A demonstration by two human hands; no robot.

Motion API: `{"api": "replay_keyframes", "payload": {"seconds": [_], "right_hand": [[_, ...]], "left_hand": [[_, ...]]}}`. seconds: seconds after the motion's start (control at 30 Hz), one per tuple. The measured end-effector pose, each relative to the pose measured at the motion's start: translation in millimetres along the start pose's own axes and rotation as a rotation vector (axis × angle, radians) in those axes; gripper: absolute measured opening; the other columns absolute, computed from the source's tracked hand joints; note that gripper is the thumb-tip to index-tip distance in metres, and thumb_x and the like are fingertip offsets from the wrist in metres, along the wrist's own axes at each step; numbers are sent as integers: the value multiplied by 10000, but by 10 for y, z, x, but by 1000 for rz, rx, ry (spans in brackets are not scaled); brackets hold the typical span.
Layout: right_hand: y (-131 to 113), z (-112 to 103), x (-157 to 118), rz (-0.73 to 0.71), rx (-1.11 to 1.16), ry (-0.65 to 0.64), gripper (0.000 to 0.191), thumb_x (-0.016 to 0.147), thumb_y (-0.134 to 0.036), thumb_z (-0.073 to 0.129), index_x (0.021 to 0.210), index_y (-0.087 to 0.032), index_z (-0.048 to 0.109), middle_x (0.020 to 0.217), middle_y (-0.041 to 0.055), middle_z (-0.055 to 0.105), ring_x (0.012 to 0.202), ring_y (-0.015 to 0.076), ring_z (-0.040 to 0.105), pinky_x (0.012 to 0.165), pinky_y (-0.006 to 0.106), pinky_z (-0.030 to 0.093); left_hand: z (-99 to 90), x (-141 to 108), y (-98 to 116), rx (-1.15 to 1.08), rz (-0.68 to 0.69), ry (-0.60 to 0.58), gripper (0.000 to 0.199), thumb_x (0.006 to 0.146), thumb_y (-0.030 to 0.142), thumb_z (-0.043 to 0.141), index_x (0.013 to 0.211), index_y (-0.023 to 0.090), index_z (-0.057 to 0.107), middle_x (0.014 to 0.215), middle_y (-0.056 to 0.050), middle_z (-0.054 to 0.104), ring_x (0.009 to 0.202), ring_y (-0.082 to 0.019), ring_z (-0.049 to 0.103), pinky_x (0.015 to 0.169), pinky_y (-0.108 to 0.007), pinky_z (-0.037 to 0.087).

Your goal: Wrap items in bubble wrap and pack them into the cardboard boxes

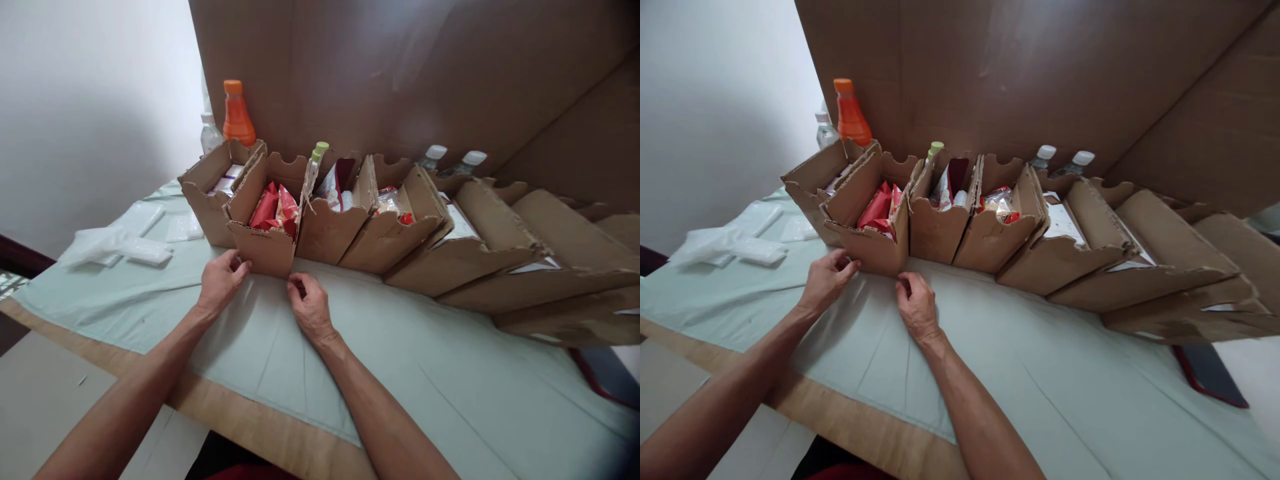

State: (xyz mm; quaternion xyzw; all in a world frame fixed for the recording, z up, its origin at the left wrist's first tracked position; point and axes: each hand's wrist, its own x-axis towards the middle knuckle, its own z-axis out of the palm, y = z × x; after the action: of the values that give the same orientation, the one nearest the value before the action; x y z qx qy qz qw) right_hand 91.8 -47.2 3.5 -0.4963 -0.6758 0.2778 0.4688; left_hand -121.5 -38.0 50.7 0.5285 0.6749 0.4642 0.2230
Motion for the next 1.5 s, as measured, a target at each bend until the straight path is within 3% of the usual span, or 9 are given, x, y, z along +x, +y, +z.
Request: {"api": "replay_keyframes", "payload": {"seconds": [0.17,0.37,0.5,0.63,0.8,0.97,1.13,1.37,1.5], "right_hand": [[5,-8,24,22,6,5,164,880,-277,526,908,-225,679,897,58,734,828,201,686,806,329,556],[20,-22,30,51,12,-9,190,883,-273,509,934,-225,685,912,51,744,818,189,685,799,316,554],[19,-14,34,57,14,-28,190,881,-272,509,934,-228,686,924,51,744,821,188,685,801,315,552],[6,-18,33,54,13,-38,188,891,-269,503,931,-228,683,926,51,741,813,184,682,784,303,546],[4,-24,35,58,6,-42,185,895,-268,506,927,-226,683,912,48,735,785,179,667,766,298,536],[5,-27,36,63,9,-50,186,894,-265,508,933,-228,686,911,45,735,793,178,669,766,295,534],[9,-36,42,56,24,-44,199,882,-277,503,928,-223,689,902,45,733,799,182,671,785,304,537],[34,-17,46,51,42,-33,208,859,-302,510,918,-220,692,867,40,724,787,187,663,776,311,534],[22,-12,55,49,55,-22,214,848,-312,508,896,-216,693,851,38,723,781,188,663,770,310,532]], "left_hand": [[239,218,-20,-161,-93,-14,240,701,389,669,838,193,645,658,-7,645,653,-198,623,645,-308,494],[596,-19,-106,-418,-85,-20,428,816,436,602,1166,208,510,1109,-119,719,956,-237,737,819,-405,597],[644,-95,-92,-475,-8,-192,407,721,402,747,1051,205,613,1137,-125,732,1134,-289,700,1059,-502,521],[669,-31,-78,-510,29,-354,667,675,417,792,1275,183,616,1416,-183,642,1370,-351,576,1205,-563,383],[707,39,-92,-528,44,-455,858,661,476,800,1421,163,559,1589,-210,493,1497,-399,433,1248,-595,305],[705,22,-78,-497,55,-451,747,686,490,770,1345,165,637,1478,-199,609,1410,-399,538,1198,-601,383],[414,-33,2,-373,103,-283,439,749,403,739,1129,183,729,1303,-170,692,1288,-374,617,1135,-594,449],[-559,472,269,173,536,312,550,760,189,711,1300,266,640,1574,-99,469,1537,-359,329,1284,-565,223],[-834,897,321,438,603,191,448,729,178,670,1168,257,712,1500,-121,565,1522,-417,348,1234,-642,235]]}}
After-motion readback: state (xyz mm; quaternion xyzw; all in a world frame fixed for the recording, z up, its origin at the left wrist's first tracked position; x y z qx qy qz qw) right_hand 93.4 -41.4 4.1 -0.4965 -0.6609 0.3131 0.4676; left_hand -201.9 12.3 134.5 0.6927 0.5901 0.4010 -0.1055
